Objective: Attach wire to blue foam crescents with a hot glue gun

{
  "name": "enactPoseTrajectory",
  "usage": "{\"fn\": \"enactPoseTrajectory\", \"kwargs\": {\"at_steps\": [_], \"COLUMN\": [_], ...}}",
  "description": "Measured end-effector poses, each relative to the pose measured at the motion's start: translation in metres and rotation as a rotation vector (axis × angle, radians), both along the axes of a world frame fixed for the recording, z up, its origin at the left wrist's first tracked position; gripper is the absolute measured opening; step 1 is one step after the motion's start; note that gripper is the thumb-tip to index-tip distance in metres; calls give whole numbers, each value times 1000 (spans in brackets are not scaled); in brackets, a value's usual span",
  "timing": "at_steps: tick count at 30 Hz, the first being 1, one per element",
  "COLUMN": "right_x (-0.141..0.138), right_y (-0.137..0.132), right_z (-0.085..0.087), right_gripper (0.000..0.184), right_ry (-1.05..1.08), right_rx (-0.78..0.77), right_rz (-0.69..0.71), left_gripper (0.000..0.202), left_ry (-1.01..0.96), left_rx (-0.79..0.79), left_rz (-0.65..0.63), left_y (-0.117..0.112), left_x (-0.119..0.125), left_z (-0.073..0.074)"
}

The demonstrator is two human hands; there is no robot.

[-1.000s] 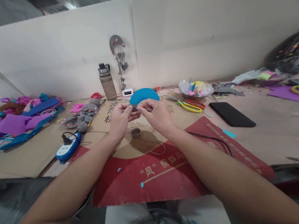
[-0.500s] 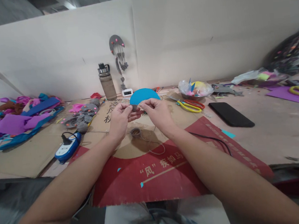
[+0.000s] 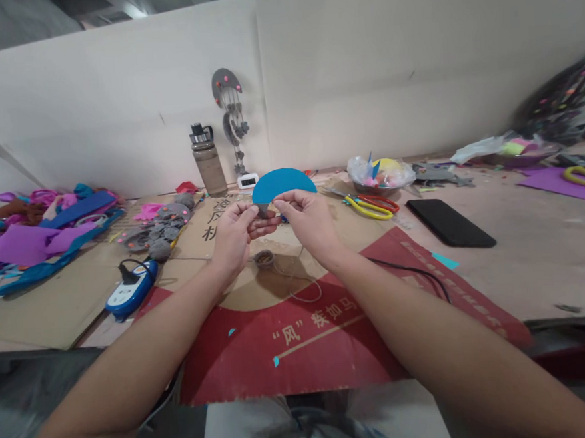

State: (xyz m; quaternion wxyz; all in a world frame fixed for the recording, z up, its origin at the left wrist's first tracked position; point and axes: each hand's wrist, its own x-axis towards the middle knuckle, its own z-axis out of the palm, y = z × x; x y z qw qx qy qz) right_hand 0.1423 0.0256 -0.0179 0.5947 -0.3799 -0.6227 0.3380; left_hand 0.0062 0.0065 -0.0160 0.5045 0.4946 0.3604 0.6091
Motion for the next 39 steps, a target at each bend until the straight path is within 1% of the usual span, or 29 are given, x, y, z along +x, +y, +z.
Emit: {"fn": "enactPoseTrajectory", "kwargs": {"at_steps": [3,9,14,17,20,25,27,31,35,37,39], "right_x": [0,1,0,-1,-1,-1,0,1,1,1,2], "right_y": [0,1,-1,-2,-4,-5,-5,-2,1,3,6], "right_z": [-1,-2,0,1,2,4,3,2,1,1,1], "right_gripper": [17,20,18,16,15,15,16,16,15,21,29], "right_ry": [-20,-49,-19,3,14,1,-16,-55,-35,-15,-33], "right_rx": [24,48,61,71,88,107,104,108,90,60,19], "right_rz": [-12,-44,-48,-41,-16,16,13,28,17,60,162], "left_gripper": [12,14,13,10,7,10,10,11,8,7,8], "left_ry": [1,-14,-40,-58,-97,-163,-165,-183,-151,-106,-57], "left_rx": [3,21,22,-25,-113,-253,-273,-265,-269,-292,-314], "left_rz": [3,-34,-66,-105,-165,-236,-270,-339,-335,-314,-329], "left_y": [-1,-2,-3,-2,2,10,11,10,8,7,7], "left_x": [0,1,2,1,-2,-8,-10,-9,-8,-8,-10], "left_z": [1,1,3,5,5,3,1,1,2,3,3]}}
